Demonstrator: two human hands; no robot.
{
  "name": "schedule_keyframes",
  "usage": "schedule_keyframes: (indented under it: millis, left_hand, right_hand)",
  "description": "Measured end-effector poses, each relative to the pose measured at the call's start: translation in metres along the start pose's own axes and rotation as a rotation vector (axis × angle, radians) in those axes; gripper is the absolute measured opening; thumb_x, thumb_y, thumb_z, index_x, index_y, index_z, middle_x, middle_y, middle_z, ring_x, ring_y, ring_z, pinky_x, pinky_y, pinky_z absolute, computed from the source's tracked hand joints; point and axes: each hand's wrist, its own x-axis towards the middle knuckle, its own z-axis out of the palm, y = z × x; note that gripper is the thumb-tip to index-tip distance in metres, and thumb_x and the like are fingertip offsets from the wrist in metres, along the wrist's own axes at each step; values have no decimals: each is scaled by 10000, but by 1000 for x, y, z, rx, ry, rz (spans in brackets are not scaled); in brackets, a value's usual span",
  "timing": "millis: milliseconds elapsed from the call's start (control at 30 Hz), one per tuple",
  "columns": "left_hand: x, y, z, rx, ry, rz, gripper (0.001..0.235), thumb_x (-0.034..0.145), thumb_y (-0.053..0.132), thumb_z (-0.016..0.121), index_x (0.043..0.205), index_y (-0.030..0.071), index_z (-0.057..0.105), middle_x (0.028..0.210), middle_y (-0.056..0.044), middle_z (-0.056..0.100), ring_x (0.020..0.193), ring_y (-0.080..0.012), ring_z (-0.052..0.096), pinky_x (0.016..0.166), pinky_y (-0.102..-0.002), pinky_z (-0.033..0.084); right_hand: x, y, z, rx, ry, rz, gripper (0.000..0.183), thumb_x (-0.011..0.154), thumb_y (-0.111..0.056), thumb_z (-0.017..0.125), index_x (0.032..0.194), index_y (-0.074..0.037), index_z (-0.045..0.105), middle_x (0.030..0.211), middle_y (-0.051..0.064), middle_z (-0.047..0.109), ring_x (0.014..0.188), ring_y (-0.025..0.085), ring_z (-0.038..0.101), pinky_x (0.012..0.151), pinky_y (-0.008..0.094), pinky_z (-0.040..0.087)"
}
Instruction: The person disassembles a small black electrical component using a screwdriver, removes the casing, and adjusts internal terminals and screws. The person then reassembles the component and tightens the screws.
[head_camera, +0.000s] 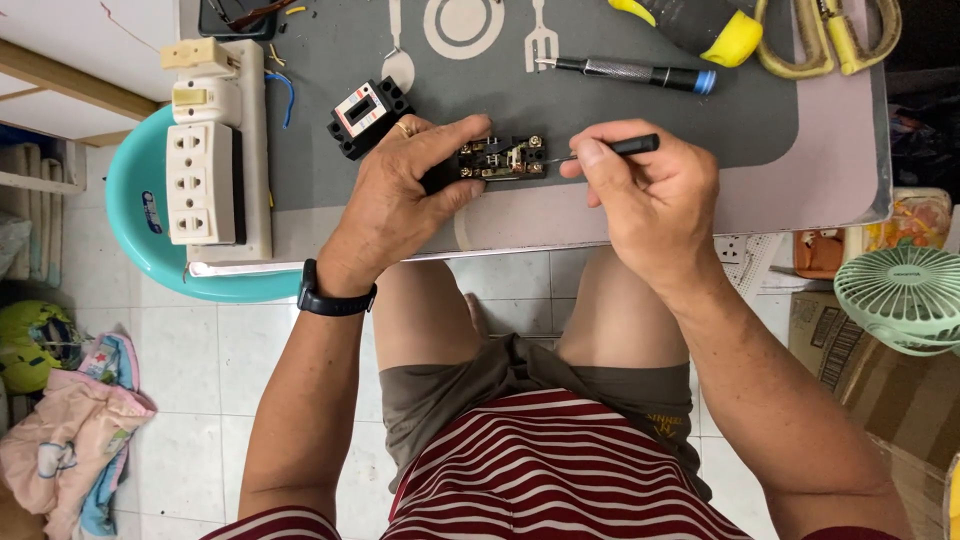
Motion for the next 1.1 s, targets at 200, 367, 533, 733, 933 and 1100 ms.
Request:
schedule_keyframes:
  millis: [200, 367, 533, 733, 933, 1100]
  left_hand:
    - [-1, -1, 0, -36, 23, 7, 526, 812, 28, 807, 1296, 119, 623, 1128, -78, 698, 988, -245, 559, 870, -351, 426]
    - [-1, -2, 0, -49, 16, 9, 524, 808, 25, 808, 1291, 124, 629, 1123, -75, 701, 985, -244, 562, 874, -347, 425]
    - [0, 1, -4, 101, -74, -34, 530, 855, 93, 781, 1336, 149, 566, 1238, 3, 655, 989, -179, 527, 936, -303, 447]
    - [-1, 0, -5, 70, -70, -31, 554, 858, 77, 773, 1357, 153, 543, 1228, 20, 663, 989, -169, 524, 943, -302, 452]
    - [-3, -8, 1, 113, -41, 4, 556, 843, 102, 788, 1345, 159, 555, 1175, 21, 677, 969, -189, 528, 920, -320, 454]
    - [-4, -12, 3, 92, -18, 30, 505, 846, 97, 783, 1312, 116, 588, 1200, -13, 676, 985, -193, 534, 924, -314, 467]
  right_hand:
    - [8, -4, 6, -117, -38, -91, 130, 988, -8, 604, 906, 25, 700, 588, 116, 606, 478, 150, 511, 447, 250, 413]
    - [26, -14, 5, -227, -164, -179, 107, 967, 31, 628, 887, 18, 699, 591, 144, 578, 481, 237, 501, 483, 317, 422]
    - [50, -16, 8, -473, -378, -203, 202, 938, -38, 639, 742, -24, 592, 606, 45, 531, 534, 167, 416, 529, 347, 351]
    - [65, -26, 8, -416, -520, 26, 186, 918, -90, 639, 738, -71, 685, 557, -12, 588, 508, 65, 472, 484, 259, 379]
    - [61, -18, 7, -402, -477, -113, 294, 928, -65, 747, 653, -41, 647, 535, 2, 543, 523, 65, 440, 482, 254, 342]
    - [55, -17, 7, -386, -411, -173, 445, 923, -55, 795, 573, -47, 520, 504, -9, 414, 543, 66, 335, 497, 278, 267]
